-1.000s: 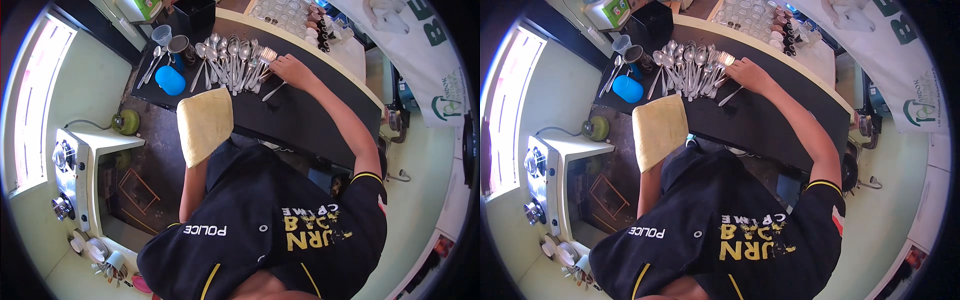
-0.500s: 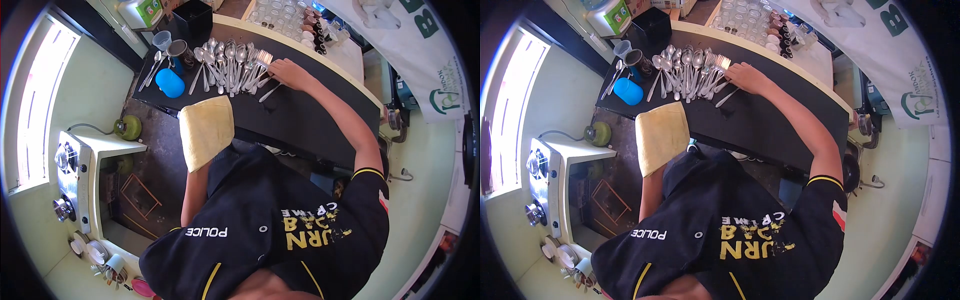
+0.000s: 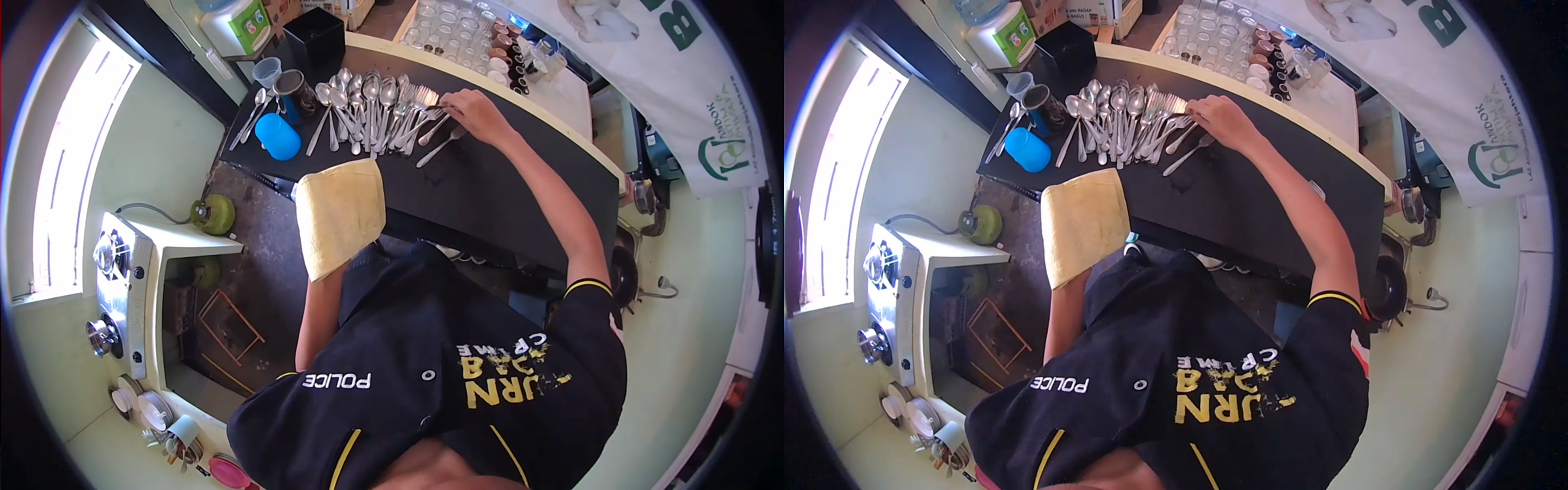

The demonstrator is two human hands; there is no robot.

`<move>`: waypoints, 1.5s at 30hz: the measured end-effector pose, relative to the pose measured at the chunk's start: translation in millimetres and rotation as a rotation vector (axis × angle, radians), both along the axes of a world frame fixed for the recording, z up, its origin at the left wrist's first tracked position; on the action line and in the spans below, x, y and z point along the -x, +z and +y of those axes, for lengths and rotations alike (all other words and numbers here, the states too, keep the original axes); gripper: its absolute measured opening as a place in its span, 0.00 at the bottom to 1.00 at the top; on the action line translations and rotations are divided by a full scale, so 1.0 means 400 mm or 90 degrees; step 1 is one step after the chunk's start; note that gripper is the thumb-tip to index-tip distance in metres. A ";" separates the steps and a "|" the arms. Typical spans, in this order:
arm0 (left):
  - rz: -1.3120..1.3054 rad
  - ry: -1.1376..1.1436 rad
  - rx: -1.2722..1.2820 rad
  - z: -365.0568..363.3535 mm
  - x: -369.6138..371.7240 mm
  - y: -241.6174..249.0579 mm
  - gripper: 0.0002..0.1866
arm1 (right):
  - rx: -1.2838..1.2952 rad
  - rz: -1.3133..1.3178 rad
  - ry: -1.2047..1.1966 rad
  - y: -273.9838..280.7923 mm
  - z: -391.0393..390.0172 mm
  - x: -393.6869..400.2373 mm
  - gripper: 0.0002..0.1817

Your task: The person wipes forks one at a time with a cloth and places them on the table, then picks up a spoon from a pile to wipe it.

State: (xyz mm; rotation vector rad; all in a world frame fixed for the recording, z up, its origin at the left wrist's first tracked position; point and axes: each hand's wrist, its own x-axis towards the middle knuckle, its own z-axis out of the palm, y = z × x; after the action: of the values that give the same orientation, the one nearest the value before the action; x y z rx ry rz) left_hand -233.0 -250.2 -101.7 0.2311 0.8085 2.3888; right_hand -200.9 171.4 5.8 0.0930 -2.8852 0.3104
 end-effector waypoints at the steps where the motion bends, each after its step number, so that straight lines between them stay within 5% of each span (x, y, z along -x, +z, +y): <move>1: -0.029 -0.011 -0.019 0.007 0.000 0.010 0.29 | 0.012 0.050 -0.012 0.001 0.004 -0.004 0.11; 3: -0.088 -0.035 -0.056 0.022 -0.008 0.031 0.30 | 0.085 0.108 -0.068 0.016 0.005 -0.019 0.11; 6: 0.035 -0.049 -0.044 0.055 -0.035 0.067 0.29 | 0.309 0.153 -0.169 0.033 -0.034 -0.064 0.11; 13: -0.140 -0.142 -0.203 0.176 -0.150 0.071 0.29 | 0.875 0.136 -0.233 0.043 -0.278 -0.269 0.12; 16: 0.018 -0.179 -0.092 0.213 -0.244 0.066 0.28 | 1.037 0.079 -0.272 0.020 -0.372 -0.365 0.14; 20: -0.076 -0.342 -0.129 0.262 -0.382 0.087 0.25 | 1.074 0.083 -0.237 -0.001 -0.455 -0.503 0.19; 24: -0.172 -0.339 -0.065 0.275 -0.540 0.082 0.21 | 1.120 0.151 -0.265 -0.035 -0.514 -0.648 0.24; 29: -0.060 -0.427 0.003 0.203 -0.694 -0.007 0.22 | 0.812 0.279 -0.458 -0.080 -0.602 -0.822 0.18; 33: 0.120 -0.444 0.119 0.190 -0.823 0.073 0.24 | 0.685 0.270 -0.547 -0.082 -0.667 -0.926 0.11; 36: -0.131 -0.484 0.082 0.172 -0.860 0.023 0.25 | 0.614 0.306 -0.602 -0.126 -0.698 -0.987 0.11; 39: -0.157 -0.523 0.070 0.165 -0.885 0.005 0.25 | 0.510 0.325 -0.639 -0.156 -0.714 -1.038 0.12; 42: -0.207 -0.570 -0.027 0.168 -0.911 0.050 0.26 | 0.638 0.303 -0.666 -0.176 -0.726 -1.077 0.13; 45: -0.182 -0.516 0.009 0.154 -0.903 -0.084 0.28 | 0.764 0.180 -0.645 -0.183 -0.748 -1.097 0.11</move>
State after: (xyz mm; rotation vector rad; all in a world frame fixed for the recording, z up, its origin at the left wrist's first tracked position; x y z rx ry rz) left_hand 128.2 -188.8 -135.3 0.1629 0.4678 1.6008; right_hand 238.0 -127.8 -67.5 -1.2837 -1.6977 1.4723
